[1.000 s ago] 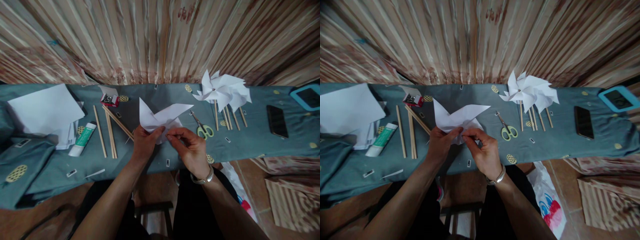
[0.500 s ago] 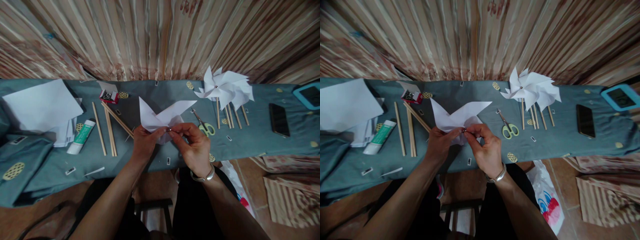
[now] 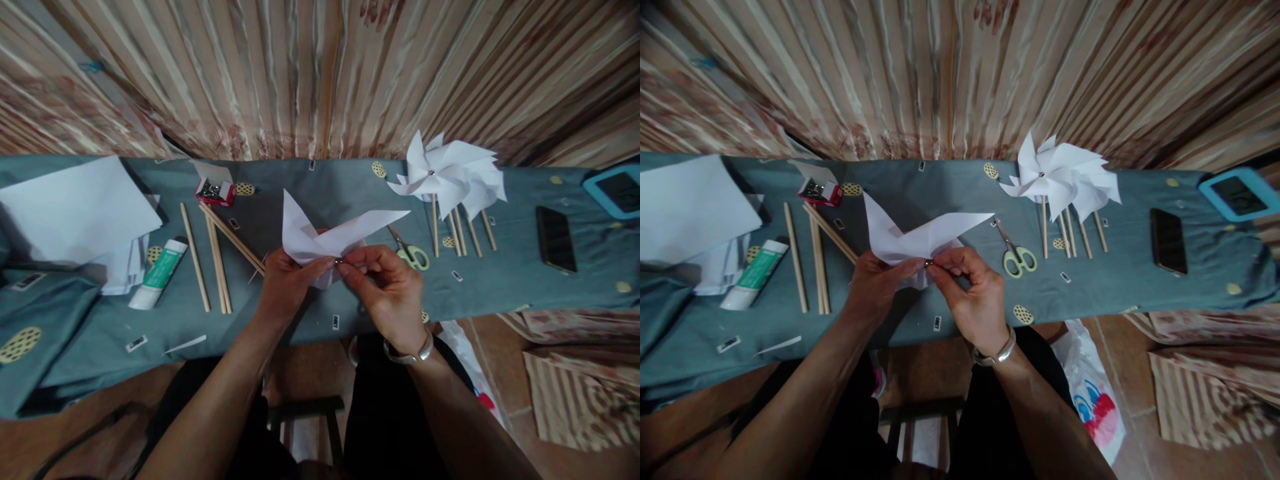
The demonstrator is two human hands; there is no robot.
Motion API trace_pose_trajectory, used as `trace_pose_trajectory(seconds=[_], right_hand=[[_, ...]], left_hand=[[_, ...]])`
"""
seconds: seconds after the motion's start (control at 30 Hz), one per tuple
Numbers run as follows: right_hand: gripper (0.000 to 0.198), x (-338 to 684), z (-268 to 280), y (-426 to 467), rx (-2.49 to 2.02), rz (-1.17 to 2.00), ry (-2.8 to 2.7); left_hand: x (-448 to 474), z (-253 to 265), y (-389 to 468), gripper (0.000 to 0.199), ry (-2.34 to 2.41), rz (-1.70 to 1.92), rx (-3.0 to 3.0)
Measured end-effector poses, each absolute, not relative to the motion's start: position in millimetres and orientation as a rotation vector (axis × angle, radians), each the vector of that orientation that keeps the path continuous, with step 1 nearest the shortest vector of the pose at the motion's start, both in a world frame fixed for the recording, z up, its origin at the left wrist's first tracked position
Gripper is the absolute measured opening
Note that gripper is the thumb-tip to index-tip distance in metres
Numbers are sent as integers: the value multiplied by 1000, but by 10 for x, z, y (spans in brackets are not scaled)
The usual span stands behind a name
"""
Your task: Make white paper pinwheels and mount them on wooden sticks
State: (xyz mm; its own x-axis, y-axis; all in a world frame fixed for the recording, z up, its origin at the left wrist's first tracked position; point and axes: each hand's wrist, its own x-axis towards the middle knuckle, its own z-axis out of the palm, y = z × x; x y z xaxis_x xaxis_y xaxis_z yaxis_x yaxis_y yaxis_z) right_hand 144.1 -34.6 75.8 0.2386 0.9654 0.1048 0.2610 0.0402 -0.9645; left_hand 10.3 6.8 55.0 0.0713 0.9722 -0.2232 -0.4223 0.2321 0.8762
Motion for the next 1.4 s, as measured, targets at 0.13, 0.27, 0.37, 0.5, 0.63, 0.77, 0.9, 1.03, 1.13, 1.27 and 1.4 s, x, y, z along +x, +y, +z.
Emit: trace_pose_trajectory(seconds=[0.13, 0.27, 0.37, 0.5, 0.63, 0.77, 0.9, 1.03, 1.13, 1.27, 1.4], right_hand=[[8, 1442, 763, -352, -1462, 809, -1263], [8, 1446, 760, -363, -1465, 799, -1283], [9, 1446, 761, -368, -1466, 807, -1273], [8, 1444, 767, -368, -1471, 808, -1277], [8, 1453, 758, -357, -1464, 799, -1284], [8, 1443, 749, -359, -1468, 802, -1292], [7, 1417, 777, -391, -1472, 807, -1313], [7, 1523, 769, -372, -1473, 774, -1276], [13, 1715, 676, -311, -1467, 770, -1211], [9, 1907, 521, -289, -1573, 784, -1346], [9, 1910, 461, -338, -1678, 772, -1520]], left_hand=[[93, 565, 73, 15, 957, 1188, 732], [86, 577, 70, 21, 967, 1179, 730], [82, 570, 68, 26, 968, 1174, 730], [69, 570, 70, 28, 954, 1160, 730], [50, 580, 74, 38, 948, 1123, 743], [60, 550, 75, 34, 958, 1141, 769], [73, 507, 93, 17, 1019, 1184, 778], [-10, 512, 164, 21, 1104, 1267, 738], [-117, 536, 227, 24, 1175, 1359, 709], [-196, 544, 258, 25, 1196, 1399, 696], [-178, 528, 247, 25, 1173, 1389, 694]])
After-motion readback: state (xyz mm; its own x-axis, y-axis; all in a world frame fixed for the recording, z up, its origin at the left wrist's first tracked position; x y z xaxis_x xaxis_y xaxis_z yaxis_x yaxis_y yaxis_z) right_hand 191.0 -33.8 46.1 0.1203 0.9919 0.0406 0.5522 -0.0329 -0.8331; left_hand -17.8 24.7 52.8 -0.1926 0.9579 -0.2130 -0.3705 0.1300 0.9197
